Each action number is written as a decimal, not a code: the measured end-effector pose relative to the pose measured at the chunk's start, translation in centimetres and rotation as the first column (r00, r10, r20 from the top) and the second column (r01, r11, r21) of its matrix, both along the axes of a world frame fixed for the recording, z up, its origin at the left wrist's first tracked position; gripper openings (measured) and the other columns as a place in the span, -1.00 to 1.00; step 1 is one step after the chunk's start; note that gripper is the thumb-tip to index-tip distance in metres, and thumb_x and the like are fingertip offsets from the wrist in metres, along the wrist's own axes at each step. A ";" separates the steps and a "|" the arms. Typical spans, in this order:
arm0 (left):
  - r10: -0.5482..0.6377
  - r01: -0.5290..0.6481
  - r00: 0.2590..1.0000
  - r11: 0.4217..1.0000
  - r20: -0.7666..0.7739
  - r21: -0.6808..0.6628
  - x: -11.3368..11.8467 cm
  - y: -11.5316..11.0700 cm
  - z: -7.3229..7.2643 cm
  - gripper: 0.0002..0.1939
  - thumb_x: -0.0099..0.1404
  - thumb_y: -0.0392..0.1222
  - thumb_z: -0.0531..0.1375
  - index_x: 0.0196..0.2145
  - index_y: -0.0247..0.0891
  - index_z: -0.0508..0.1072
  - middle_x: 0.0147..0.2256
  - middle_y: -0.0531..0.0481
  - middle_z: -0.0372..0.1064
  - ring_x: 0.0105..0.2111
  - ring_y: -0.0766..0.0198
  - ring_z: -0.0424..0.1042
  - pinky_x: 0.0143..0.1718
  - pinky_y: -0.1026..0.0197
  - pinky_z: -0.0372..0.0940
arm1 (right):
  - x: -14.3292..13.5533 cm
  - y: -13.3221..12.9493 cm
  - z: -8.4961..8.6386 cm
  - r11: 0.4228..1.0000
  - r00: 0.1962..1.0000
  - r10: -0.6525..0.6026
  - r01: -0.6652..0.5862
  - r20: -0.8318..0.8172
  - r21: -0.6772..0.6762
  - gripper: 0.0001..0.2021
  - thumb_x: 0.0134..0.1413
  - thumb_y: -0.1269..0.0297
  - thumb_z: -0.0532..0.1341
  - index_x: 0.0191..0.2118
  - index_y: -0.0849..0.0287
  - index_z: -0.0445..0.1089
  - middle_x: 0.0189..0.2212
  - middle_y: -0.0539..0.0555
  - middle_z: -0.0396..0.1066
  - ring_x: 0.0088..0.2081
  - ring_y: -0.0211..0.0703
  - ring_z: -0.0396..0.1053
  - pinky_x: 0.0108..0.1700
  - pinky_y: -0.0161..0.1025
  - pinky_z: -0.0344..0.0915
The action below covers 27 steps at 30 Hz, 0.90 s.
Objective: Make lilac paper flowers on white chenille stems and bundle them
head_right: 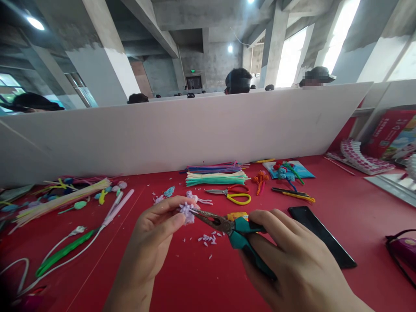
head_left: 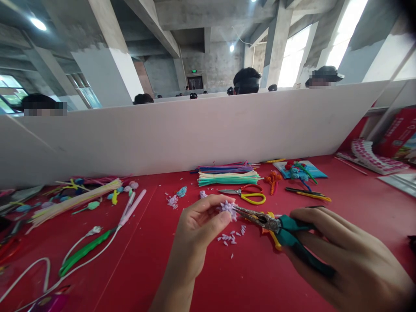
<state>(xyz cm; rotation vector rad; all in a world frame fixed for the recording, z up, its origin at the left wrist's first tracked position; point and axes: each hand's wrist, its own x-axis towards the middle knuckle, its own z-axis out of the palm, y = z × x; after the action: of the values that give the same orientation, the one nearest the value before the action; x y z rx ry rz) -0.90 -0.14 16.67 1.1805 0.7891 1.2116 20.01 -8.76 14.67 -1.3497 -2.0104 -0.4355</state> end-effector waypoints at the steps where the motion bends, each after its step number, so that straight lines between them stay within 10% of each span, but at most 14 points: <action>1: -0.011 0.011 1.000 1.000 -0.010 -0.004 0.0 0.0 0.0 -0.85 0.04 -0.23 0.30 -0.36 -0.21 0.60 -0.40 0.01 0.48 -0.39 0.36 0.40 -0.32 0.39 0.30 | 0.0 0.0 0.0 1.000 1.000 -0.002 0.002 -0.003 -0.002 -0.90 0.10 0.33 0.15 -0.35 0.06 0.41 -0.22 0.10 0.37 -0.36 -0.13 0.36 -0.41 -0.16 0.33; 27: -0.041 0.040 0.999 0.999 -0.030 -0.011 -0.1 -0.4 0.3 -0.83 0.02 -0.23 0.25 -0.38 -0.22 0.60 -0.48 0.01 0.40 -0.48 0.37 0.33 -0.40 0.34 0.28 | -0.2 0.3 0.1 0.998 0.998 0.044 -0.045 -0.037 -0.034 -0.89 0.11 0.35 0.13 -0.31 0.08 0.41 -0.25 0.11 0.36 -0.37 -0.18 0.37 -0.43 -0.21 0.35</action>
<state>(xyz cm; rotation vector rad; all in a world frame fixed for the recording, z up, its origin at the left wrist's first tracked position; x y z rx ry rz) -0.95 -0.57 16.94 1.2029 0.7897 1.1573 19.78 -8.49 14.74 -1.3218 -2.0221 -0.3548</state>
